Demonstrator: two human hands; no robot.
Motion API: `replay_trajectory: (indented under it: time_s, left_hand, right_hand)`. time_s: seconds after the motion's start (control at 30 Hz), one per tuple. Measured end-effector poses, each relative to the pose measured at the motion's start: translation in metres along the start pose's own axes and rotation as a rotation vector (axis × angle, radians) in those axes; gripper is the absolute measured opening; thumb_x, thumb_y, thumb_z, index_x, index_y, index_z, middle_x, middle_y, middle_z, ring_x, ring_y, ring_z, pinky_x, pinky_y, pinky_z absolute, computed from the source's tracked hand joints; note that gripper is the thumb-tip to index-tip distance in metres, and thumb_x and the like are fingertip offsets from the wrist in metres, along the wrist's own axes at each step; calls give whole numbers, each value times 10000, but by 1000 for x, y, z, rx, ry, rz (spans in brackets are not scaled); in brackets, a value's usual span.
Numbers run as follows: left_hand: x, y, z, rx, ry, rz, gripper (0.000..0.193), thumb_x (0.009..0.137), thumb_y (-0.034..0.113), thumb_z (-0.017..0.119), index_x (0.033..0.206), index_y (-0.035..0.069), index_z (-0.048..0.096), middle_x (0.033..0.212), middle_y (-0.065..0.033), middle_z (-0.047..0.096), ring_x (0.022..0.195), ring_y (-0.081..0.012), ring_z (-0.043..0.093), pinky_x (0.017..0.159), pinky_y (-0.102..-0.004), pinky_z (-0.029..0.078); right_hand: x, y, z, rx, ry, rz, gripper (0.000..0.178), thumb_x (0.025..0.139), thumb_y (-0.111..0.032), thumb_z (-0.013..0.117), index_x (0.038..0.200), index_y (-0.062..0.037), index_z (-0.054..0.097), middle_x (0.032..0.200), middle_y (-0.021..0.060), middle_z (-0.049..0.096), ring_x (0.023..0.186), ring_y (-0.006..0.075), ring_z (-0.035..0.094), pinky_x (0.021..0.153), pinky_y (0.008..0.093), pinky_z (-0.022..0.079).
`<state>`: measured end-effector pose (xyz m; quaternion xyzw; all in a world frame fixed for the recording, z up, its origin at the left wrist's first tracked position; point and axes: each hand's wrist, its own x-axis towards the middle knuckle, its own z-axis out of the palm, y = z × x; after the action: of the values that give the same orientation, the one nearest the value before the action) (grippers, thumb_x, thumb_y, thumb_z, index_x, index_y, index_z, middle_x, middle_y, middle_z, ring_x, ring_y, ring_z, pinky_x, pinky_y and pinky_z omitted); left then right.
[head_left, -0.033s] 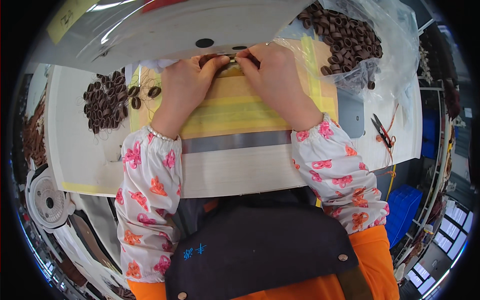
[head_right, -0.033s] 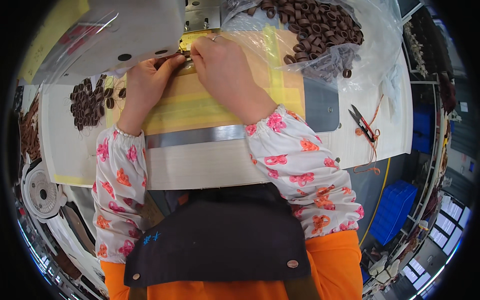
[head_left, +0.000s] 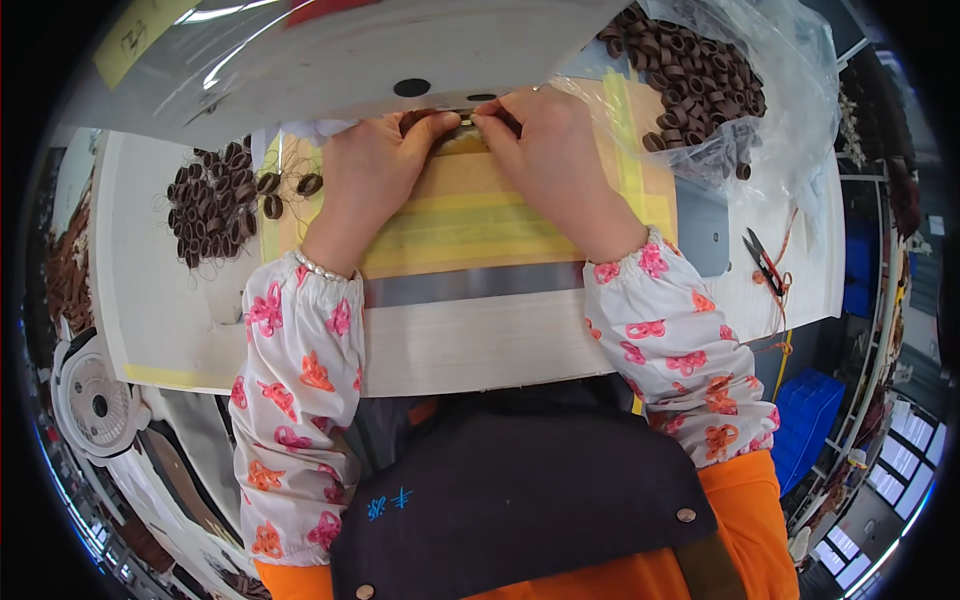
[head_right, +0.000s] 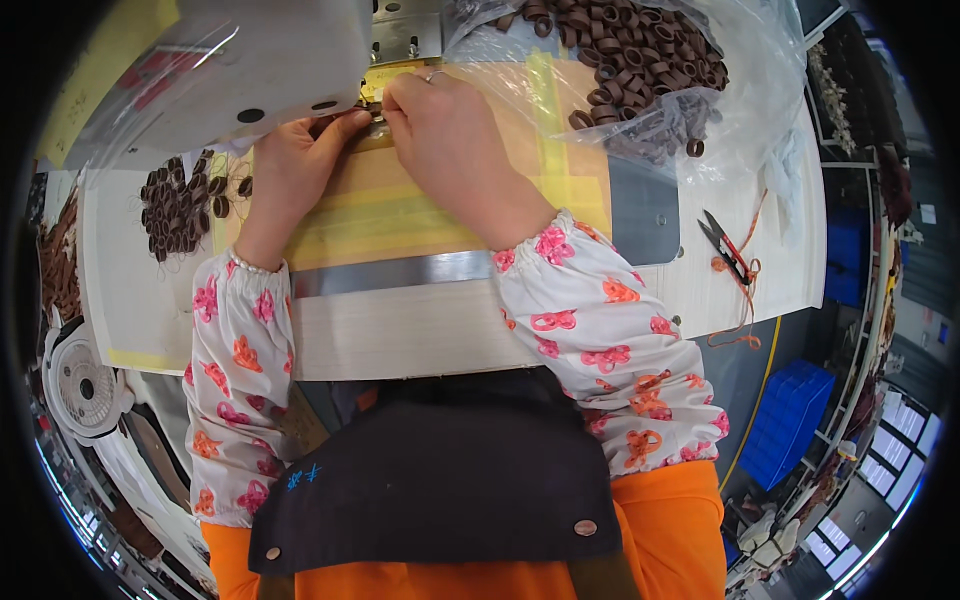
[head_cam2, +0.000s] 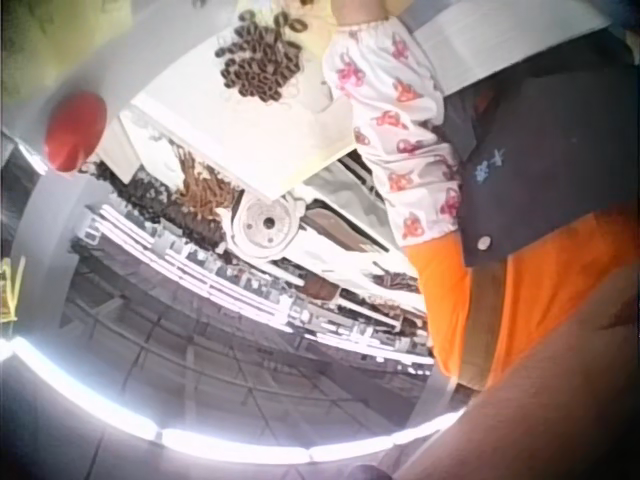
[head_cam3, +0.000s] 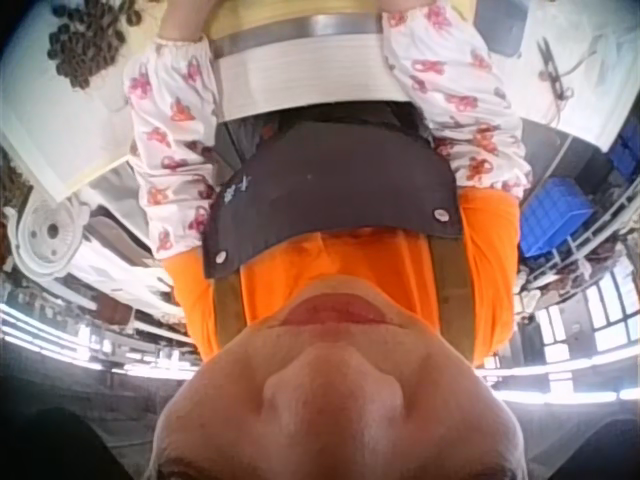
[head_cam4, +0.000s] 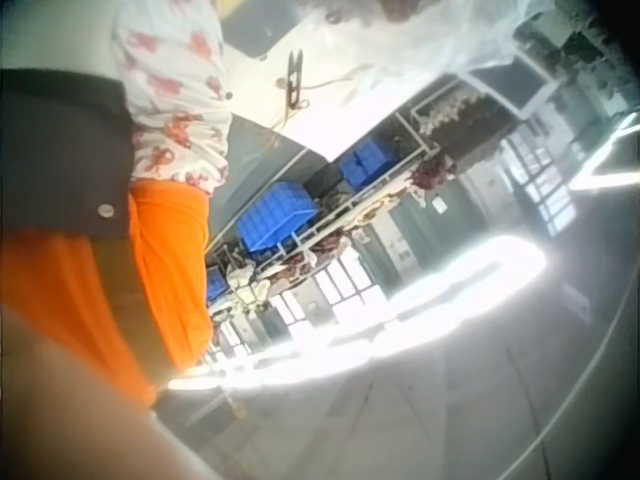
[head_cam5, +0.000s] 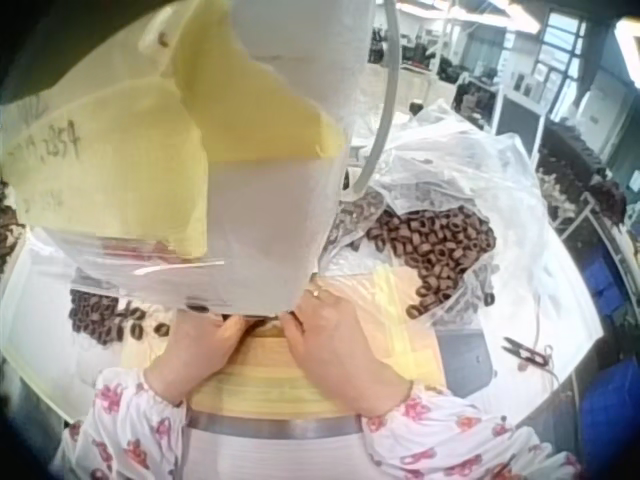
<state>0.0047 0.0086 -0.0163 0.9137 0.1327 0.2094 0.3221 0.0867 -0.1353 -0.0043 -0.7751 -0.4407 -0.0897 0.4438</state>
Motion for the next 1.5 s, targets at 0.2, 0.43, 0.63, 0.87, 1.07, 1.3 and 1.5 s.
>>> replay_trajectory:
  time_s: [0.2,0.43,0.63,0.87,1.07,1.3,1.5]
  left_hand:
    - [1,-5,1,74,12,66,325,803,412,567,809,115,698,531,-75,573,490,-226,560,465,-309,433]
    - [1,-1,0,38,-40,-17,316,813,413,541,835,140,700,552,-68,585,504,-219,570,481,-310,442]
    - [0,-3,-8,38,-102,-80,316,812,411,537,869,143,695,604,-58,616,533,-210,587,511,-293,453]
    - [0,-3,-9,-10,-117,-159,351,789,433,561,871,118,691,641,-47,636,545,-181,596,526,-271,454]
    - [2,8,-9,6,-148,-185,368,777,445,580,855,99,674,639,-37,635,532,-170,590,520,-256,443]
    - [1,13,-15,169,-84,-44,255,790,315,604,837,68,646,603,-55,609,512,-171,571,483,-278,419]
    - [-48,33,-12,-45,-43,137,115,810,160,575,835,63,631,597,-139,574,503,-286,561,471,-348,427]
  right_hand:
    - [4,-3,-4,15,-54,86,82,706,-13,605,705,-9,523,665,167,562,638,343,562,557,401,452]
    - [7,0,-5,-15,-82,81,97,696,-17,610,695,1,515,641,171,562,617,349,558,544,403,441]
    - [9,0,0,24,-95,94,90,686,-13,598,681,7,511,646,178,558,626,352,554,556,408,437]
    - [7,3,1,50,-63,78,105,677,-28,607,677,6,508,650,175,558,632,349,551,560,407,435]
    - [4,6,1,62,-52,111,123,671,-42,627,672,4,513,630,164,564,606,331,562,542,394,441]
    - [2,6,-3,46,-61,130,136,694,-79,639,696,10,537,625,154,578,588,302,576,529,364,451]
    - [-12,-19,-9,410,-247,565,235,784,-131,646,910,52,568,683,67,602,603,100,586,527,218,480]
